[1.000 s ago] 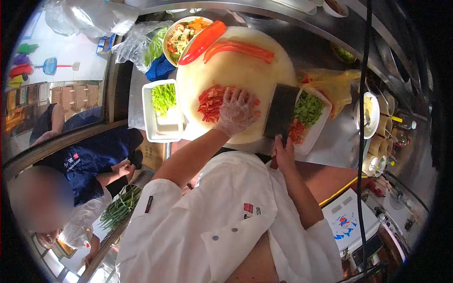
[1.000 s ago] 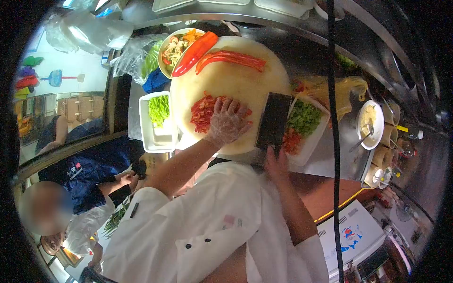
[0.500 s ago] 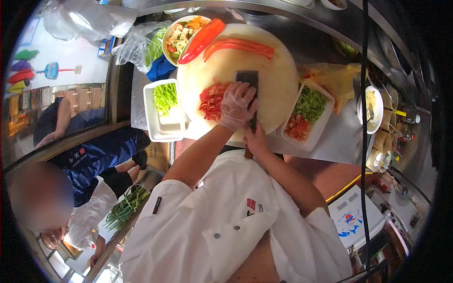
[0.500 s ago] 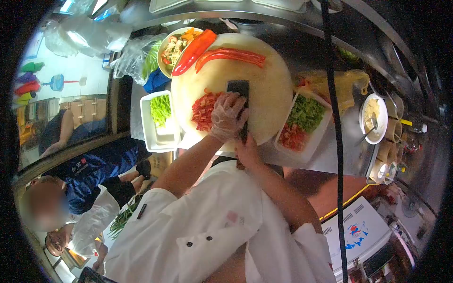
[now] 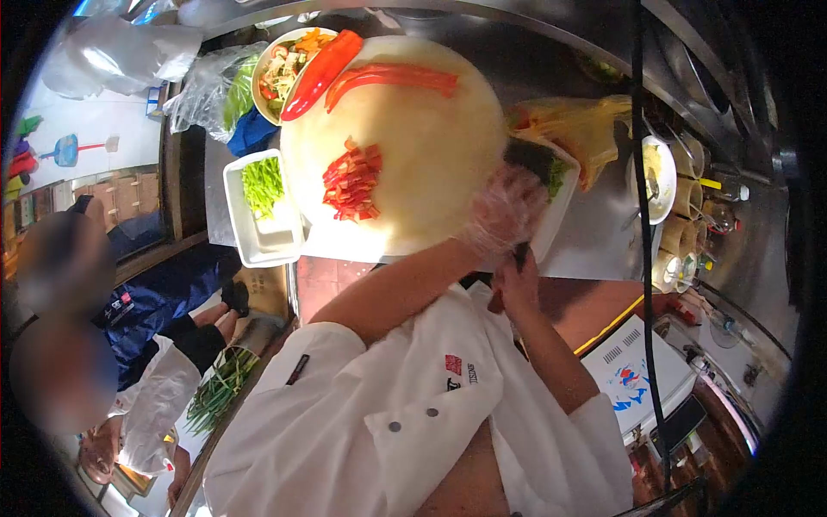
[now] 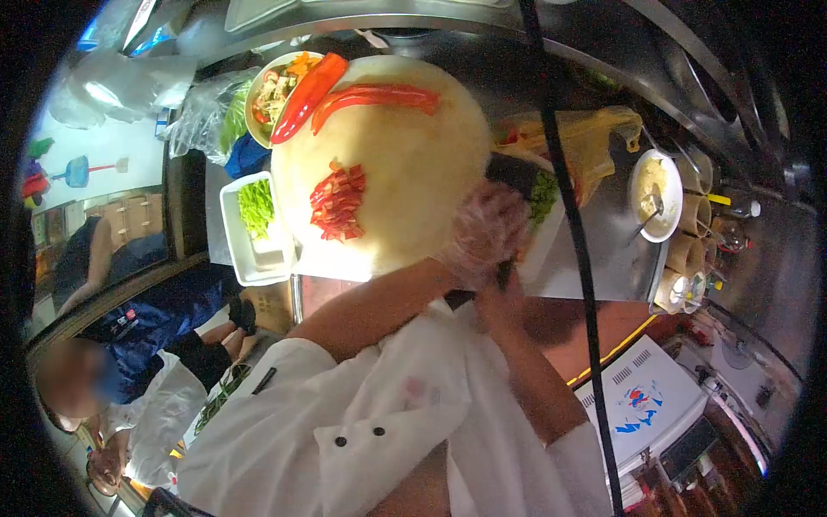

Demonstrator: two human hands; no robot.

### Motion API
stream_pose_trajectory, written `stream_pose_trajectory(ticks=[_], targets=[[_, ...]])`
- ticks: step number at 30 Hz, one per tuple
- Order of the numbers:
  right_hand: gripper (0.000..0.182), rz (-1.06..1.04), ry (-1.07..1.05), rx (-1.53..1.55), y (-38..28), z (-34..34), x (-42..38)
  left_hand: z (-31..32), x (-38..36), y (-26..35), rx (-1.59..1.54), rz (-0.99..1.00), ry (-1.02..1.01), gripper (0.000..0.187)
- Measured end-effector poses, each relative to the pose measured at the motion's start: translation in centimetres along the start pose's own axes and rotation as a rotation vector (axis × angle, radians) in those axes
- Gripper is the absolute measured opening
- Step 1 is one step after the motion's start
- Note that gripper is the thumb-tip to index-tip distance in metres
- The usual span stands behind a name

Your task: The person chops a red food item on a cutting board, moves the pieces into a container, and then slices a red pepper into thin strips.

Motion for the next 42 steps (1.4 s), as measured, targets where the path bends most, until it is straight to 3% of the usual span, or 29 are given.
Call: stream_pose_trajectory(ticks=[6, 7, 9, 10, 11, 12, 14, 15, 16, 18, 20, 22, 25, 27, 31, 38, 42], targets=[[0.037, 0.07, 0.231, -0.05, -2.5, -6.0, -4.0, 4.8, -0.2, 6.6, -0.336, -0.061, 0.028, 0.025], [0.04, 0.034, 0.279, -0.131, -1.7, -7.0, -4.0, 6.2, -1.1, 5.8, -0.179, 0.164, 0.029, 0.021], [0.047, -0.062, 0.407, -0.37, 1.6, -10.2, -2.6, 8.5, -3.5, 4.6, -0.02, 0.101, -0.237, 0.027], [0.047, -0.066, 0.44, -0.28, 2.3, -11.8, -2.2, 9.0, -4.3, 4.2, 0.06, 0.069, -0.369, 0.031], [0.048, -0.073, 0.473, -0.19, 2.9, -13.4, -1.8, 8.8, -4.9, 3.8, 0.118, 0.106, -0.348, 0.032], [0.046, -0.017, 0.444, 0.147, 2.9, -14.2, -1.7, 8.3, -5.5, 2.9, 0.183, 0.142, -0.328, 0.034], [0.04, -0.028, 0.403, 0.233, 3.6, -15.7, -0.9, 4.5, -5.3, -0.8, 0.131, 0.055, -0.405, 0.028], [0.036, -0.111, 0.403, -0.015, 4.3, -16.6, -0.5, -0.3, -3.0, -3.6, 0.004, -0.067, -0.493, 0.023], [0.031, -0.136, 0.345, -0.094, 3.8, -15.6, -0.1, -3.7, -1.9, -6.6, -0.131, -0.194, -0.574, 0.02], [0.022, -0.2, 0.235, -0.245, 2.3, -13.2, 0.4, -4.2, -3.3, -14.6, 0.061, -0.27, -0.622, 0.031], [0.021, -0.036, 0.077, -0.221, -1.7, -8.1, -1.4, -10.3, -3.2, -18.6, 0.387, -0.3, -0.436, 0.047], [0.021, -0.066, -0.025, -0.25, 0.4, -6.7, 0.2, -11.9, -6.5, -21.3, 0.365, -0.284, -0.458, 0.061], [0.019, -0.352, -0.088, -0.531, 4.1, -3.9, 3.0, -13.3, -9.9, -21.4, 0.339, -0.203, -0.581, 0.085], [0.019, -0.395, -0.149, -0.591, 5.2, -1.8, 4.8, -14.4, -11.6, -20.6, 0.309, -0.141, -0.621, 0.103], [0.024, -0.053, -0.246, -0.337, 3.1, 2.6, 5.5, -16.5, -14.1, -20.7, 0.28, -0.128, -0.546, 0.116], [0.027, -0.019, -0.264, -0.373, -0.5, 9.9, 6.1, -13.0, -14.0, -22.3, 0.251, -0.225, -0.255, 0.103], [0.029, -0.172, -0.279, -0.403, 0.8, 11.3, 7.9, -11.3, -13.7, -22.8, 0.235, -0.215, -0.142, 0.095]])
Point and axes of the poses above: each hand's wrist, its own x-axis towards the middle knuckle, its own z-axis out of the palm, y = z × x, the point moved 1 cm from there along x, towards the middle knuckle, and after that the axes turned 9 degrees about x, right-handed, at the moved point
